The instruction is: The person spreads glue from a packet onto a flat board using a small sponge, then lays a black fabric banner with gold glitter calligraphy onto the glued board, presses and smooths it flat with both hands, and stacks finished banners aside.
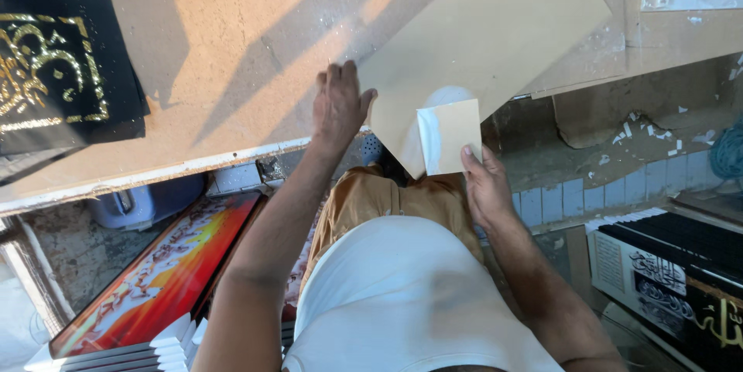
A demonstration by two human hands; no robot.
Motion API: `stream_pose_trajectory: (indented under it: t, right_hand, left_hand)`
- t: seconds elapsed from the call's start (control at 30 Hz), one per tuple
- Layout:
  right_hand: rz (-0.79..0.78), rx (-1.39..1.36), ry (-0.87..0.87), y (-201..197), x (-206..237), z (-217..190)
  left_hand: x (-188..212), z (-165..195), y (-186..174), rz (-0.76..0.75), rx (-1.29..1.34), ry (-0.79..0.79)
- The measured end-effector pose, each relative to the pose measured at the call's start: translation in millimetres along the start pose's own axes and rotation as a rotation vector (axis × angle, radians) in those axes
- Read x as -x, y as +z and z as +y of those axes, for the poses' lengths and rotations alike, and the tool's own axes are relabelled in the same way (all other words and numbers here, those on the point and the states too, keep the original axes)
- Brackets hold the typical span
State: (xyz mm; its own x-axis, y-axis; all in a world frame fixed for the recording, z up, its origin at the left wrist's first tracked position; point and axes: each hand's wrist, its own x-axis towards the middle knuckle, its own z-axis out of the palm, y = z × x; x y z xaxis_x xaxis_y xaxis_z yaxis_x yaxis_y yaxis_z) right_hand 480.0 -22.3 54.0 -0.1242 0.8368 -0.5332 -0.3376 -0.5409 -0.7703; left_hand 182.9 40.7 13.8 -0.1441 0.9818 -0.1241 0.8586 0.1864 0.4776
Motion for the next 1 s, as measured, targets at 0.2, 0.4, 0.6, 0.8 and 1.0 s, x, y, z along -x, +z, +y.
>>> stream_pose_trajectory:
  t: [0.2, 0.4, 0.6, 0.8, 1.0]
  right_hand:
    - [0.107, 0.013, -0.26, -40, -24, -38]
    - [0.25, 0.334, -0.401, -47, -27, -43]
    - [0.234, 1.236, -0.87, -36, -48, -35]
    - [-0.062, 1.631, -1.083, -21, -9, 26]
    - [0.008, 1.672, -1.116, -42, -15, -6]
  left_hand:
    - [35, -1, -11, -0.388, 0.575, -0.289]
    - [25, 22, 3, -0.323, 0.293, -0.182]
    - [-24, 6, -7, 0.037, -0.412, 0.224]
    - [-37, -2, -9, -0.287, -0.308, 0.048]
    - [-37, -2, -12, -0.345, -0.329, 0.022]
